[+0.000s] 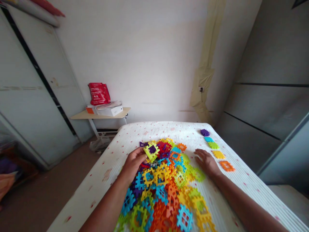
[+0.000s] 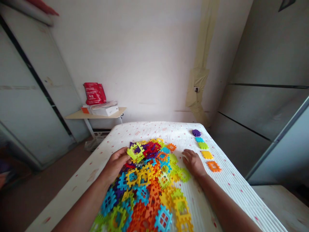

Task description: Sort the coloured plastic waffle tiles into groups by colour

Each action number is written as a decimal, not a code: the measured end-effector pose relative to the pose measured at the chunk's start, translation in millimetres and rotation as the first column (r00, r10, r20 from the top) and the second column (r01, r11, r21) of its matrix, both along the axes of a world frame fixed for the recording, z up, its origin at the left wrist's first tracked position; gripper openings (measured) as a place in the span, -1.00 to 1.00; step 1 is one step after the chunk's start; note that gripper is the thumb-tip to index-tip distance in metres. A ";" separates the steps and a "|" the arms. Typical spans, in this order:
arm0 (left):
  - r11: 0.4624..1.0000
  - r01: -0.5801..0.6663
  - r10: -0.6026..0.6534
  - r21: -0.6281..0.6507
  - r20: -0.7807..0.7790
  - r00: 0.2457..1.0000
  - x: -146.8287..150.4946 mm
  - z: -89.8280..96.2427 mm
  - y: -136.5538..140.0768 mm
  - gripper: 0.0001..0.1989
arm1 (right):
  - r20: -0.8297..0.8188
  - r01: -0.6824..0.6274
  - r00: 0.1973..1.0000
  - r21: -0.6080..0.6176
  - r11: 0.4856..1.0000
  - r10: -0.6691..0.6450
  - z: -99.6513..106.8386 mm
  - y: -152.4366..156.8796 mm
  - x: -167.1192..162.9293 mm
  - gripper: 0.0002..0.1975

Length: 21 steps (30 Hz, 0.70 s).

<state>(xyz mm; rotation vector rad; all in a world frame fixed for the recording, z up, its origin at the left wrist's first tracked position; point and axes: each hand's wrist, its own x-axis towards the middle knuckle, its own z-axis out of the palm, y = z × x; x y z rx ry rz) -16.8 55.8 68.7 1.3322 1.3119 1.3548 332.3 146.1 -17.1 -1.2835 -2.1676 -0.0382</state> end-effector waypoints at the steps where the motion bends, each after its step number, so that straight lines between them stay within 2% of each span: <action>1: 1.000 0.010 -0.010 -0.013 0.011 1.000 3.4 -1.7 -3.3 -0.70 | -0.073 -0.016 0.997 0.004 1.000 0.016 5.5 -4.8 -5.1 -0.68; 4: 0.998 0.041 -0.040 -0.040 0.036 0.999 14.8 -3.5 -14.0 -0.68 | -0.292 -0.094 0.953 -0.042 0.995 0.078 29.5 -27.5 -30.4 -0.70; 6: 0.996 0.065 -0.063 -0.053 0.043 0.997 23.1 -2.5 -20.1 -0.66 | -0.388 -0.211 0.909 -0.113 0.971 0.153 47.7 -47.0 -52.9 -0.73; 8: 0.992 0.102 -0.099 -0.069 0.045 0.994 31.5 -1.7 -24.3 -0.64 | -0.478 -0.356 0.843 -0.157 0.921 0.245 62.5 -65.5 -75.9 -0.75; 10: 0.985 0.150 -0.147 -0.087 0.049 0.988 39.1 -2.0 -26.8 -0.62 | -0.552 -0.486 0.775 -0.213 0.848 0.306 70.3 -79.2 -95.5 -0.77; 12: 0.978 0.186 -0.181 -0.097 0.058 0.982 44.7 -3.4 -28.8 -0.59 | -0.639 -0.558 0.708 -0.247 0.792 0.300 70.5 -86.4 -109.5 -0.83; 16: 0.974 0.217 -0.208 -0.063 0.118 0.971 48.8 -4.9 -34.8 -0.50 | -0.804 -0.614 0.575 -0.301 0.729 0.152 59.2 -85.5 -118.6 -0.84; 18: 0.972 0.234 -0.226 -0.039 0.142 0.964 49.6 -4.6 -38.3 -0.43 | -0.818 -0.598 0.569 -0.335 0.728 0.091 54.5 -82.9 -117.1 -0.82; 21: 0.971 0.227 -0.218 -0.072 0.114 0.969 53.2 -4.6 -41.4 -0.31 | -0.797 -0.558 0.601 -0.362 0.747 0.063 53.6 -82.4 -114.4 -0.83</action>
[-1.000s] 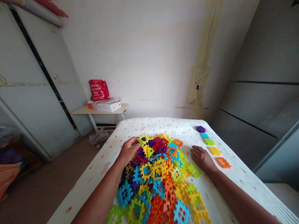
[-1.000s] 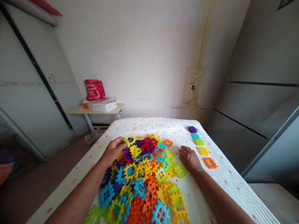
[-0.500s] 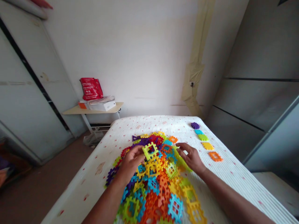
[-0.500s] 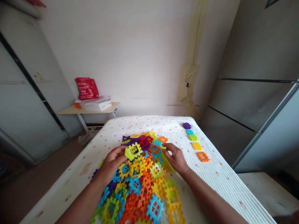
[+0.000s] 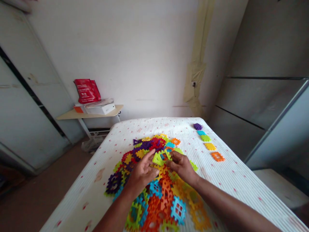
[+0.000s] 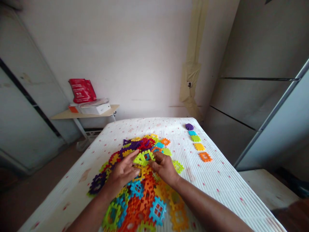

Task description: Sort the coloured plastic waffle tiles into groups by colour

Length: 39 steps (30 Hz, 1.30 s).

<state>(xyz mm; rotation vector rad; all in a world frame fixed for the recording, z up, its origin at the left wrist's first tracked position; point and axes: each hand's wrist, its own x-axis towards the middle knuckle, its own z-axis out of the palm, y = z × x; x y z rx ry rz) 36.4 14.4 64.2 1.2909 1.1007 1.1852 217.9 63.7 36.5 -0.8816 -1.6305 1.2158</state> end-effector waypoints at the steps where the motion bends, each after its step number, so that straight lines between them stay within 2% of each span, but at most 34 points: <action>1: 1.000 -0.022 0.022 -0.007 -0.029 0.999 1.8 -0.5 -0.2 -0.30 | 0.006 0.000 1.000 0.006 1.000 -0.001 1.2 -0.9 0.3 -0.83; 4: 0.992 -0.128 0.129 0.014 -0.113 0.985 6.0 -3.9 1.3 -0.39 | -0.023 -0.017 1.000 -0.002 1.000 0.017 7.4 -4.6 -0.5 -0.82; 7: 0.981 -0.194 0.195 0.019 -0.103 0.975 5.9 -8.7 3.1 -0.47 | -0.120 -0.056 0.992 -0.117 0.991 0.042 12.7 -5.6 -0.9 -0.78; 11: 0.988 -0.148 0.154 -0.048 0.176 0.972 1.5 -10.7 2.9 -0.53 | -0.260 -0.116 0.965 -0.277 0.954 0.042 13.7 0.4 5.2 -0.79; 13: 0.988 -0.135 0.151 -0.071 0.309 0.939 -0.6 -9.5 1.6 -0.53 | -0.306 -0.095 0.952 -0.295 0.951 0.000 13.2 5.9 11.8 -0.81; 15: 0.987 -0.145 0.160 -0.068 0.344 0.925 -2.2 -8.2 -0.5 -0.49 | -0.295 -0.030 0.954 -0.279 0.960 -0.055 12.9 12.9 20.1 -0.81; 17: 0.987 -0.156 0.162 -0.046 0.269 0.949 -3.2 -7.5 -3.4 -0.48 | -0.235 0.058 0.965 -0.238 0.970 -0.116 12.2 21.6 29.8 -0.77; 20: 0.984 -0.176 0.176 -0.007 0.076 0.981 -4.7 -7.3 -8.0 -0.49 | -0.127 0.196 0.968 -0.169 0.966 -0.218 7.4 38.2 47.6 -0.66; 24: 0.970 -0.237 0.241 0.053 -0.088 0.967 -8.4 -9.3 -10.3 -0.45 | 0.041 0.378 0.926 -0.141 0.915 -0.376 -7.9 61.7 76.2 -0.62; 26: 0.962 -0.257 0.269 0.096 -0.132 0.954 -10.6 -12.1 -10.0 -0.44 | 0.257 0.452 0.873 -0.106 0.886 -0.414 -16.7 70.3 89.3 -0.65; 28: 0.957 -0.260 0.280 0.132 -0.174 0.944 -12.4 -16.3 -9.6 -0.45 | 0.468 0.497 0.774 -0.032 0.867 -0.426 -23.2 75.2 99.3 -0.66; 31: 0.953 -0.248 0.290 0.175 -0.283 0.914 -14.8 -23.9 -8.9 -0.49 | 0.683 0.523 0.548 0.171 0.835 -0.483 -25.6 76.2 108.3 -0.61; 34: 0.945 -0.232 0.309 0.229 -0.402 0.862 -18.4 -30.7 -6.9 -0.50 | 0.795 0.487 0.325 0.325 0.811 -0.513 -21.6 72.8 111.5 -0.53; 36: 0.937 -0.232 0.329 0.262 -0.435 0.838 -20.7 -33.5 -5.4 -0.50 | 0.804 0.460 0.295 0.354 0.814 -0.516 -18.7 70.1 111.4 -0.51; 39: 0.929 -0.234 0.348 0.288 -0.455 0.820 -21.7 -34.2 -4.8 -0.50 | 0.799 0.410 0.315 0.372 0.833 -0.512 -17.1 66.6 108.5 -0.52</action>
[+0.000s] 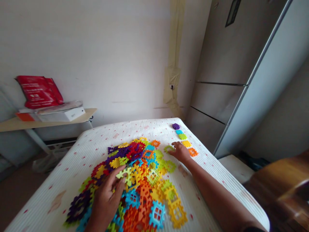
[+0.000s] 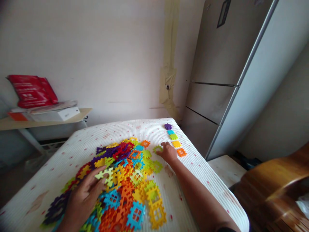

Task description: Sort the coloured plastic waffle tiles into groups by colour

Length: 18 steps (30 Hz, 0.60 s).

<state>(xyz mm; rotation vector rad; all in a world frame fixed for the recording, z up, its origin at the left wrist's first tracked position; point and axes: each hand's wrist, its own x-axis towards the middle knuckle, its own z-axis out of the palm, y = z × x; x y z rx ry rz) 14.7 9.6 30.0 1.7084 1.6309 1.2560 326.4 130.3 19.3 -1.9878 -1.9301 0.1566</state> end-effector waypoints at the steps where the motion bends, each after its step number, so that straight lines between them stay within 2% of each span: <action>1: 1.000 -0.001 0.001 0.003 -0.011 1.000 0.3 0.4 -0.3 -0.51 | 0.009 -0.016 1.000 -0.006 1.000 0.016 -0.3 -1.0 -1.5 -0.52; 8: 1.000 -0.005 0.006 0.019 -0.027 1.000 0.2 0.7 -1.3 -0.54 | 0.096 -0.027 0.995 -0.018 0.999 0.029 -4.9 -0.8 -7.9 -0.65; 13: 1.000 0.002 -0.002 0.015 -0.024 1.000 0.7 0.4 -0.4 -0.53 | 0.080 0.075 0.993 0.079 0.994 -0.082 -2.9 19.7 3.3 -0.60; 18: 0.998 -0.052 0.051 0.037 0.036 0.998 6.5 0.9 -2.1 -0.56 | 0.098 0.182 0.977 0.062 0.981 -0.187 -2.2 40.8 9.0 -0.63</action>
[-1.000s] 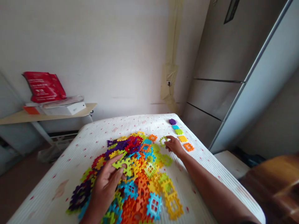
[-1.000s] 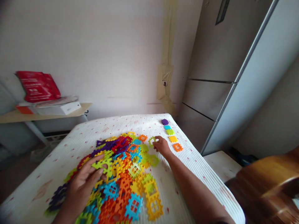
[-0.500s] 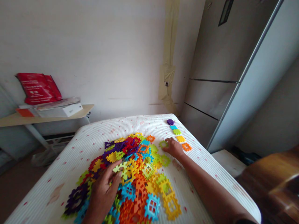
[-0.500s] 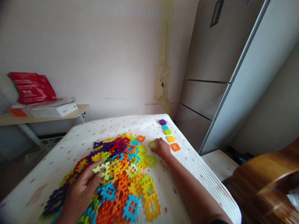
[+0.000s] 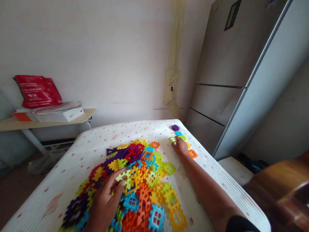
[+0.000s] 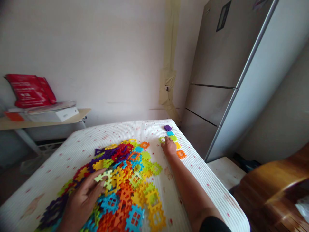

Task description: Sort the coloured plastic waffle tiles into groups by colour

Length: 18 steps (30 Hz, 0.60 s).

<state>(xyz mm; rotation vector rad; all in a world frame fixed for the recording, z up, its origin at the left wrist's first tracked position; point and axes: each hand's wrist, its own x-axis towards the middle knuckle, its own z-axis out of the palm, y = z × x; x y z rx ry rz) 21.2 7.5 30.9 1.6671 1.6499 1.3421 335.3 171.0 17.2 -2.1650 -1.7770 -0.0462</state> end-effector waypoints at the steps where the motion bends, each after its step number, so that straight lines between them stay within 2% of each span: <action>1: 1.000 -0.005 0.005 -0.001 0.005 1.000 0.2 -0.4 0.0 -0.56 | 0.003 0.011 1.000 -0.006 1.000 -0.011 -0.3 2.6 -0.6 -0.64; 10: 0.999 0.034 -0.035 -0.032 -0.009 0.999 -5.1 -3.9 1.8 -0.54 | 0.028 0.065 0.998 -0.044 0.997 -0.063 -2.9 11.2 -4.4 -0.73; 18: 0.999 0.033 -0.033 -0.027 0.002 0.999 -2.4 -1.6 -0.1 -0.55 | 0.039 0.067 0.997 -0.053 0.996 -0.065 -4.4 10.8 -2.4 -0.73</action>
